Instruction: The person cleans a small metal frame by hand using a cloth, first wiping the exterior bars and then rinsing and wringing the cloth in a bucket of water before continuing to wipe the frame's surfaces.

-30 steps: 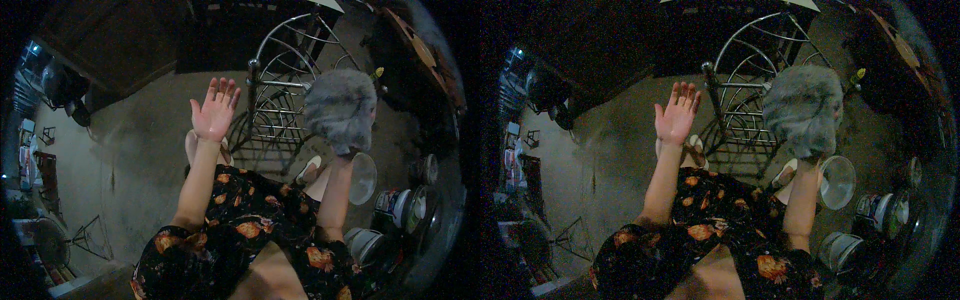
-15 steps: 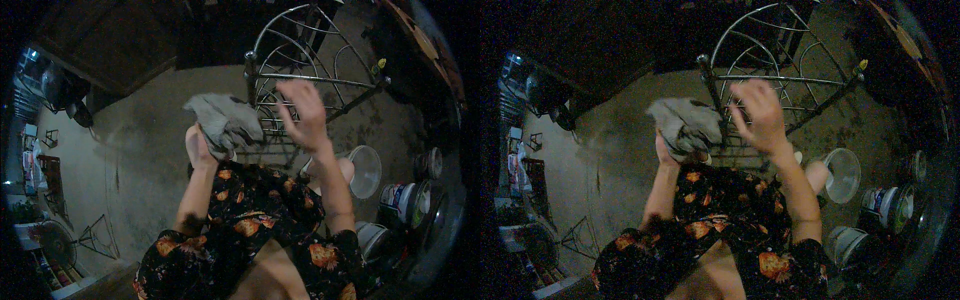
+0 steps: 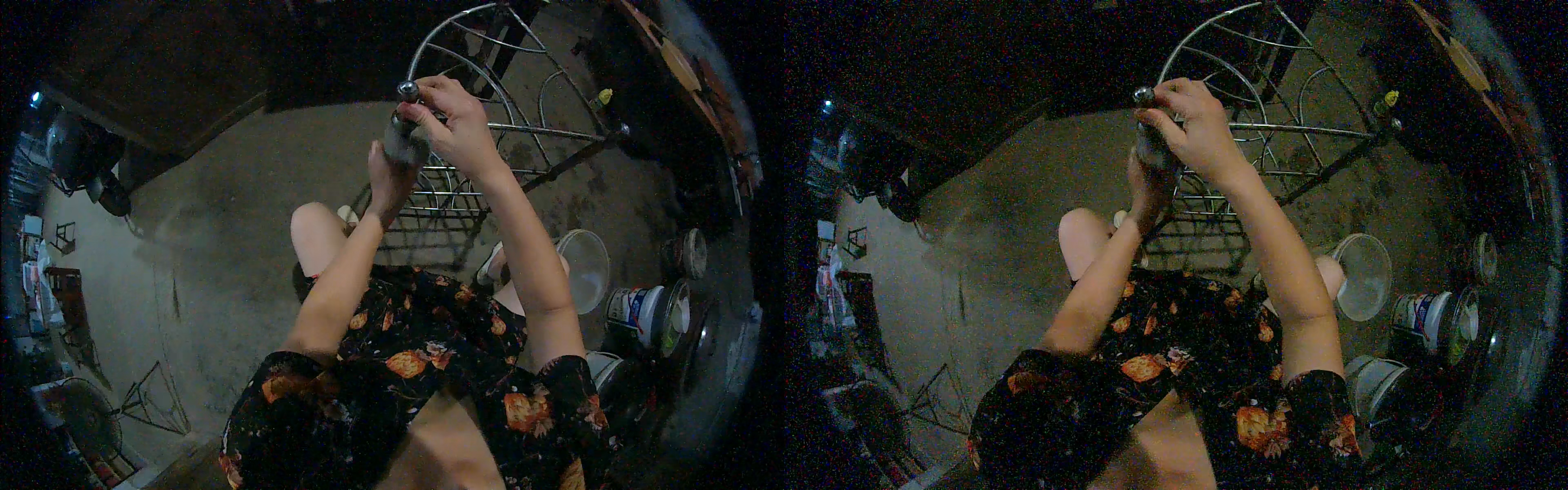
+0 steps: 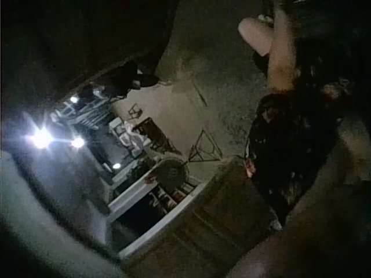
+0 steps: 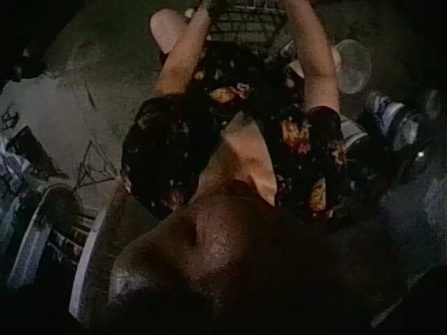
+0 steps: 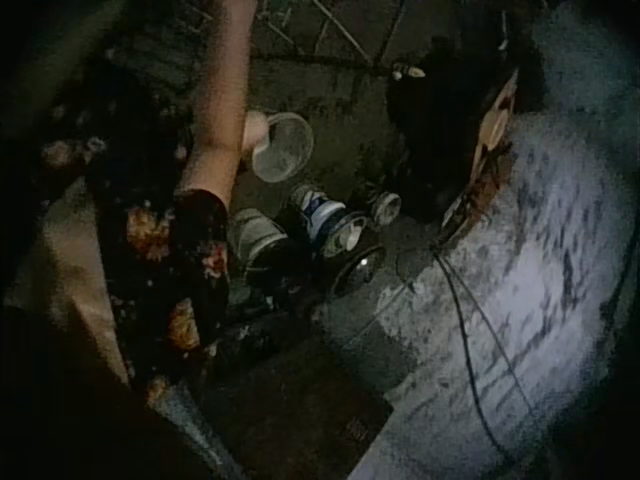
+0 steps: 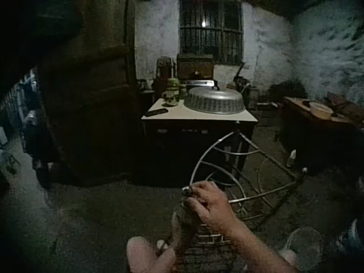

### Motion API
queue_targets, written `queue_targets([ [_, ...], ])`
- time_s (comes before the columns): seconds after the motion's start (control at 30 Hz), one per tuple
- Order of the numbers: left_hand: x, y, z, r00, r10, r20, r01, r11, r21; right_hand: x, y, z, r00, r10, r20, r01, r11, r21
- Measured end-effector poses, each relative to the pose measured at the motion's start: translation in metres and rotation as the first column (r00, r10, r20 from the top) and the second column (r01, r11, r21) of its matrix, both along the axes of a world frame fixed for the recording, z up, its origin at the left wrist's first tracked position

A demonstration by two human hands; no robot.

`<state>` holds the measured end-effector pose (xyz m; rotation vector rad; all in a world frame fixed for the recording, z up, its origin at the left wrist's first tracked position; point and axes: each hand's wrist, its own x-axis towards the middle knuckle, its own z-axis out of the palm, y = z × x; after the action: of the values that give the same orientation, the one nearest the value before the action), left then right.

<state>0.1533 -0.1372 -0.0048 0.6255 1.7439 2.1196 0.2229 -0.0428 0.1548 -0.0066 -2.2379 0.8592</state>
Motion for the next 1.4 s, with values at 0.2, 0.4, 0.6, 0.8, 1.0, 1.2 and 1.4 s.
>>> queue_targets([
  [0.2, -0.033, -0.006, -0.028, 0.979, -0.090, -0.183, 0.086, 0.996, -0.029, -0.013, 0.010, -0.005, 0.997, 0.079, -0.028, -0.081, 0.994, -0.079],
  [0.4, -0.025, 0.001, 0.036, 0.960, -0.029, -0.279, 0.072, 0.986, 0.147, -0.006, 0.008, -0.004, 1.000, 0.002, -0.011, -0.002, 0.999, -0.039],
  [0.6, -0.022, -0.014, -0.029, 0.991, -0.086, -0.101, 0.091, 0.995, 0.042, -0.011, 0.010, 0.001, 1.000, 0.023, -0.004, -0.023, 1.000, -0.013],
  [0.8, -0.035, -0.016, -0.001, 0.959, -0.282, 0.037, 0.276, 0.954, 0.121, -0.006, 0.004, 0.001, 0.999, 0.021, 0.027, -0.021, 1.000, -0.002],
  [1.0, -0.027, -0.016, 0.008, 0.965, -0.101, -0.241, 0.143, 0.976, 0.164, -0.014, -0.001, -0.005, 0.994, 0.043, -0.104, -0.047, 0.998, -0.030],
  [1.2, -0.031, -0.043, -0.024, 0.947, -0.182, -0.264, 0.184, 0.983, -0.020, -0.017, -0.005, 0.003, 0.999, 0.032, -0.003, -0.032, 0.998, -0.046],
  [1.4, -0.014, -0.024, 0.071, 0.953, -0.272, -0.135, 0.297, 0.929, 0.221, -0.005, 0.004, -0.002, 1.000, -0.001, 0.031, 0.000, 1.000, 0.005],
])
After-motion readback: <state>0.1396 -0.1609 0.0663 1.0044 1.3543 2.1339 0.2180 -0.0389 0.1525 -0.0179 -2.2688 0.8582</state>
